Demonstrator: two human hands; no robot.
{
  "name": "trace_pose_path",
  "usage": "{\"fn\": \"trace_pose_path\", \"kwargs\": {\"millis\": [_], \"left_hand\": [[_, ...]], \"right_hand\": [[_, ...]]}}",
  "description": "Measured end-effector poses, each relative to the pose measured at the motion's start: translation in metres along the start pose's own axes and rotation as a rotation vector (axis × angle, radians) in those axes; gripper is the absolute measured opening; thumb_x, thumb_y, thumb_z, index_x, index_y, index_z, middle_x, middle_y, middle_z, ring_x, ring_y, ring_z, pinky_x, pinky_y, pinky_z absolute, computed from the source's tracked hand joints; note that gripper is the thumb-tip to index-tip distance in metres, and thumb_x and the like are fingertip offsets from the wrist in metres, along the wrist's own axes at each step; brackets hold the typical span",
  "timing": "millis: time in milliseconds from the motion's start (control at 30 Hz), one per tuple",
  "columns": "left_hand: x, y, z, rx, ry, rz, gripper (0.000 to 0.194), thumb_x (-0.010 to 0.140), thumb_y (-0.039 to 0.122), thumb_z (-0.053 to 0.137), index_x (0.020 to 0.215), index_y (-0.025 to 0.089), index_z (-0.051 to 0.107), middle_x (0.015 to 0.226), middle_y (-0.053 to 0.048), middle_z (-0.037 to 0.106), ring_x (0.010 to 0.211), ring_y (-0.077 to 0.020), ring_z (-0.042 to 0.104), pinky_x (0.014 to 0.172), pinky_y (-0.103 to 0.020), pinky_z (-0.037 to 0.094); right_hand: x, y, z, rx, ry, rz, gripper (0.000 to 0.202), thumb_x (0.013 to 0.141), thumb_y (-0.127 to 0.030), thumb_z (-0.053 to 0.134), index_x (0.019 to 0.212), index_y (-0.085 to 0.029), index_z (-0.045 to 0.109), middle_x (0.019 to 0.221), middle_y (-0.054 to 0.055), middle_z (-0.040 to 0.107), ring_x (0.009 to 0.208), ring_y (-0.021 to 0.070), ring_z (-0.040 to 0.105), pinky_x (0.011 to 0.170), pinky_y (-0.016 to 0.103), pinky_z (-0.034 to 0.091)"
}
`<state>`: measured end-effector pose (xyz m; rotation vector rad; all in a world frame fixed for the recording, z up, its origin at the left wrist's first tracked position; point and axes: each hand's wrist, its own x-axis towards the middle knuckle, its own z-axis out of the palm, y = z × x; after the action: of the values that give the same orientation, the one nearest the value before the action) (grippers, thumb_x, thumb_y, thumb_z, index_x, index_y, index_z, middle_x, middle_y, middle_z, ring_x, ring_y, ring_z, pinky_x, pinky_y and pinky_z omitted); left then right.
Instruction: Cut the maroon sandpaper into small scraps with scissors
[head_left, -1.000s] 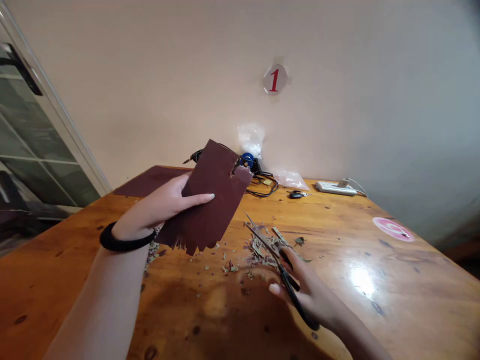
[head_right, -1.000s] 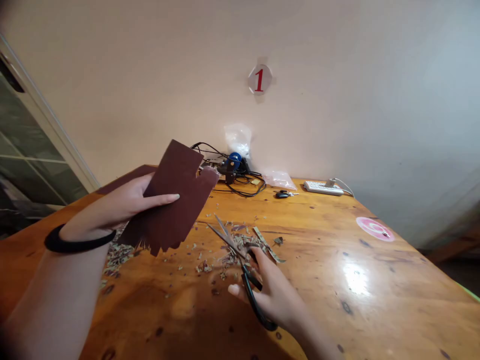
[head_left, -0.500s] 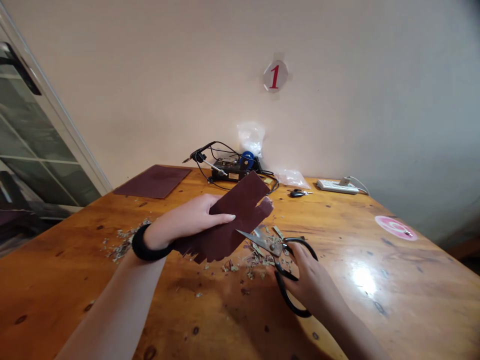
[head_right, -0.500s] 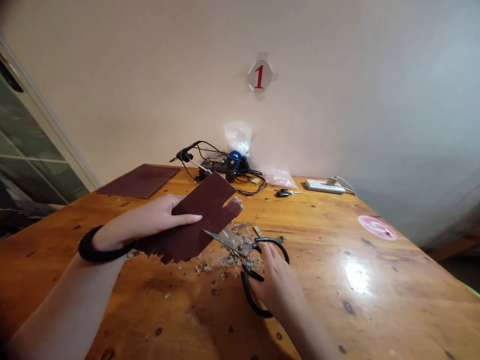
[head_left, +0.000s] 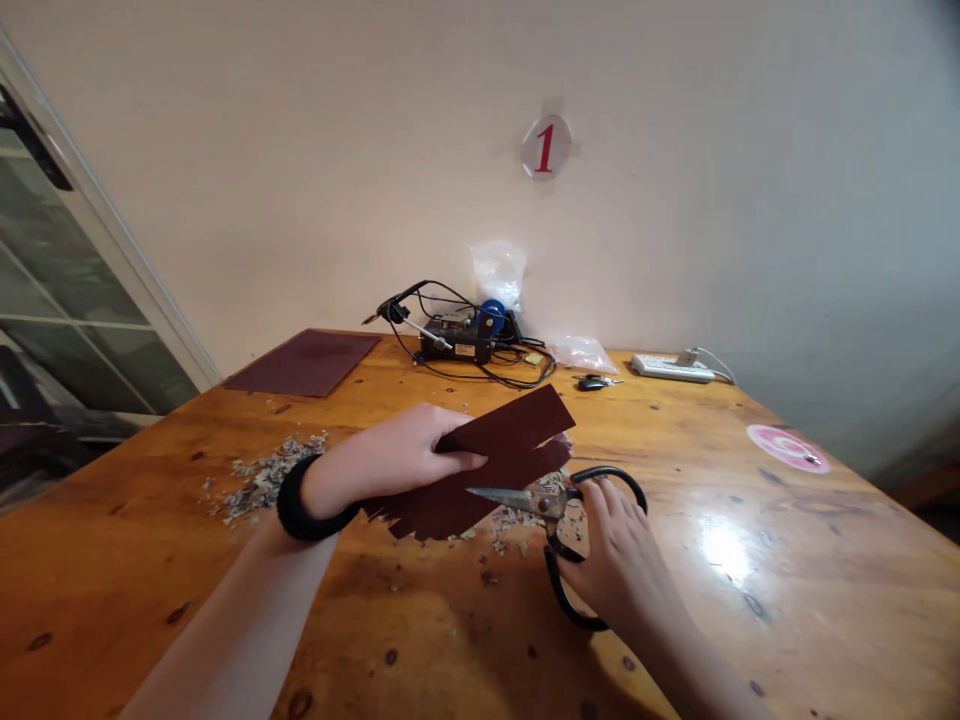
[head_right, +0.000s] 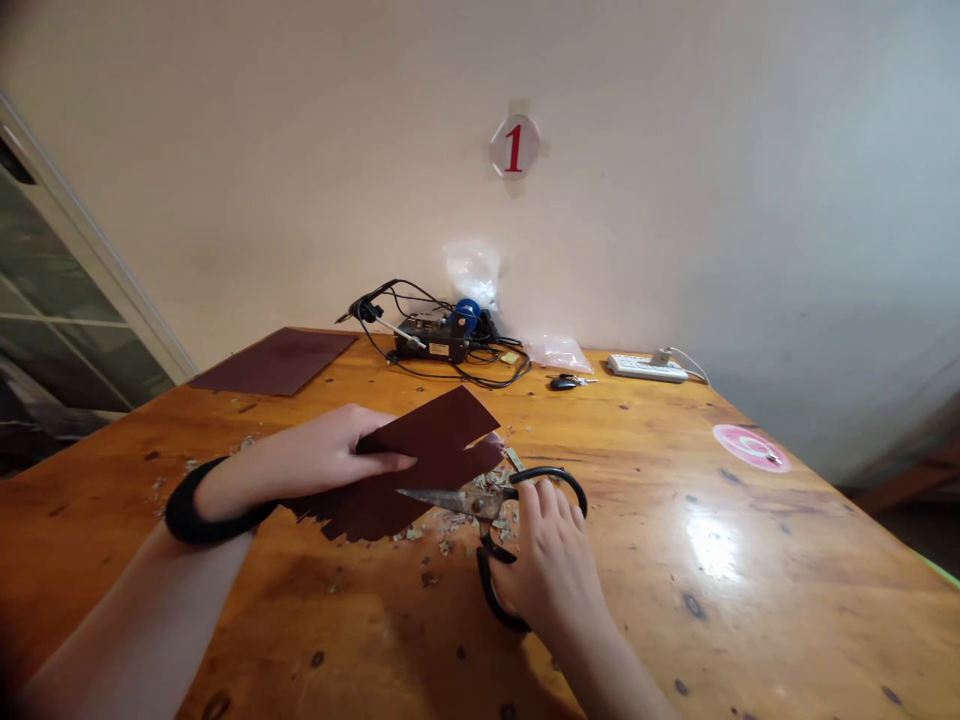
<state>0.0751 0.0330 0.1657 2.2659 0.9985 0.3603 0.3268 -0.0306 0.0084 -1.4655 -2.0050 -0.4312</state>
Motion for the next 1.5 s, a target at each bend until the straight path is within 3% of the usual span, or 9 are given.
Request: {"fn": "trace_pose_path", "kwargs": {"millis": [200, 367, 567, 1000, 1167, 1333, 1500], "left_hand": [[-0.004, -0.003, -0.009, -0.018, -0.022, 0.009, 0.028, 0.092, 0.043, 0.066, 0.092, 0.018, 0.079, 0.094, -0.004, 0.083, 0.079, -0.0215, 0.072, 0.067, -0.025, 0.051], [-0.002, -0.002, -0.007, 0.012, -0.065, 0.023, 0.03, 0.093, 0.041, 0.063, 0.093, 0.016, 0.08, 0.087, -0.005, 0.08, 0.075, -0.0203, 0.069, 0.067, -0.025, 0.049], [0.001, 0.0, -0.003, -0.006, -0.062, 0.023, 0.029, 0.092, 0.042, 0.063, 0.089, 0.018, 0.08, 0.078, -0.003, 0.078, 0.067, -0.0187, 0.066, 0.063, -0.026, 0.048], [-0.004, -0.001, -0.008, 0.013, -0.108, 0.04, 0.026, 0.094, 0.035, 0.064, 0.092, 0.016, 0.08, 0.085, -0.003, 0.079, 0.069, -0.0165, 0.065, 0.064, -0.023, 0.045], [-0.007, -0.003, -0.009, 0.046, -0.051, -0.002, 0.028, 0.093, 0.039, 0.065, 0.095, 0.015, 0.079, 0.089, -0.005, 0.08, 0.07, -0.0171, 0.066, 0.062, -0.023, 0.045], [-0.004, -0.001, -0.006, 0.046, -0.088, 0.022, 0.026, 0.094, 0.036, 0.063, 0.096, 0.015, 0.079, 0.092, -0.005, 0.08, 0.072, -0.0174, 0.067, 0.064, -0.024, 0.045], [-0.004, -0.001, -0.006, 0.045, -0.051, 0.02, 0.029, 0.094, 0.039, 0.063, 0.098, 0.015, 0.078, 0.09, -0.005, 0.08, 0.072, -0.0182, 0.067, 0.065, -0.025, 0.046]], "right_hand": [[0.002, 0.002, -0.002, 0.014, -0.06, 0.019, 0.036, 0.076, -0.027, 0.064, 0.11, -0.016, 0.055, 0.094, 0.016, 0.071, 0.085, 0.0359, 0.071, 0.073, 0.048, 0.06], [0.002, -0.001, -0.003, 0.008, -0.076, -0.001, 0.039, 0.079, -0.035, 0.07, 0.109, -0.014, 0.057, 0.092, 0.017, 0.072, 0.085, 0.0375, 0.072, 0.071, 0.048, 0.06], [0.002, -0.002, -0.003, -0.002, -0.08, 0.02, 0.041, 0.073, -0.026, 0.071, 0.11, -0.014, 0.058, 0.098, 0.019, 0.073, 0.086, 0.0382, 0.072, 0.075, 0.05, 0.059], [0.002, 0.003, -0.004, 0.048, -0.074, -0.02, 0.042, 0.075, -0.028, 0.07, 0.113, -0.016, 0.056, 0.094, 0.015, 0.072, 0.087, 0.0371, 0.073, 0.073, 0.048, 0.06], [0.002, 0.006, -0.001, 0.061, -0.09, 0.017, 0.038, 0.074, -0.025, 0.072, 0.107, -0.018, 0.056, 0.095, 0.015, 0.073, 0.087, 0.0376, 0.073, 0.073, 0.048, 0.061], [0.002, 0.005, 0.002, 0.084, -0.117, 0.028, 0.041, 0.074, -0.029, 0.074, 0.11, -0.019, 0.056, 0.099, 0.015, 0.075, 0.092, 0.037, 0.074, 0.076, 0.047, 0.061], [0.003, 0.009, 0.003, 0.091, -0.117, 0.041, 0.037, 0.073, -0.024, 0.069, 0.108, -0.018, 0.057, 0.097, 0.016, 0.074, 0.091, 0.037, 0.073, 0.075, 0.047, 0.06]]}}
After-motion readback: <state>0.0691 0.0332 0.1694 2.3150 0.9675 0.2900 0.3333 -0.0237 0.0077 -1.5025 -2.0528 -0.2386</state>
